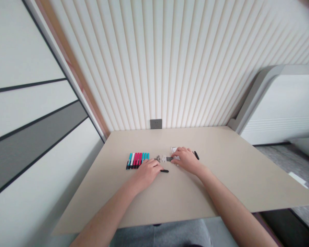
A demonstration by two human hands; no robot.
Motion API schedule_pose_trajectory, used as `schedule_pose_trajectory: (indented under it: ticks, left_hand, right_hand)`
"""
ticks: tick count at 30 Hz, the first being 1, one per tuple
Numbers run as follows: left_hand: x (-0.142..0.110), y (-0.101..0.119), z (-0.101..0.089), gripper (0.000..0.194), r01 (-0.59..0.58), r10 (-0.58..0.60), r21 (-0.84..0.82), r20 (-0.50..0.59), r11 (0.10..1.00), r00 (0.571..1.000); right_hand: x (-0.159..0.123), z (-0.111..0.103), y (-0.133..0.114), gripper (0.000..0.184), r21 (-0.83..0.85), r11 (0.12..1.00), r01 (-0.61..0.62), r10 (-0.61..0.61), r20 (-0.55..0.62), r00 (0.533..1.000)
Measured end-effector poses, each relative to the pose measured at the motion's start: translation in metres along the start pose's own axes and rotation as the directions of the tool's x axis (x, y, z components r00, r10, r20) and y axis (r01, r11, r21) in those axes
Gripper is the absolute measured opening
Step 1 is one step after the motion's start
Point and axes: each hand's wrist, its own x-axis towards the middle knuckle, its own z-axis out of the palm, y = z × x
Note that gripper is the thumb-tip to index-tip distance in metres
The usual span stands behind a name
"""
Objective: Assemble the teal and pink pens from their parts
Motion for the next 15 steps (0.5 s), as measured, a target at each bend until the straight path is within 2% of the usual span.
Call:
schedule_pose_trajectory:
  ticks: [11, 15]
  left_hand:
    - [-0.0005, -0.0007, 0.0003, 0.019, 0.009, -0.009, -0.014, -0.006, 1.000, 1.000]
    - [-0.0008, -0.0012, 0.0005, 0.020, 0.019, -0.019, -0.014, -0.003, 1.000, 1.000]
  right_hand:
    - [-0.0008, -0.0001, 0.0012, 0.020, 0.014, 0.999, 0.032, -0.031, -0.051, 0.998]
    - [-0.0040, -0.0058, -0.0038, 0.021, 0.109, 0.983, 0.150, -0.136, -0.127, 0.983]
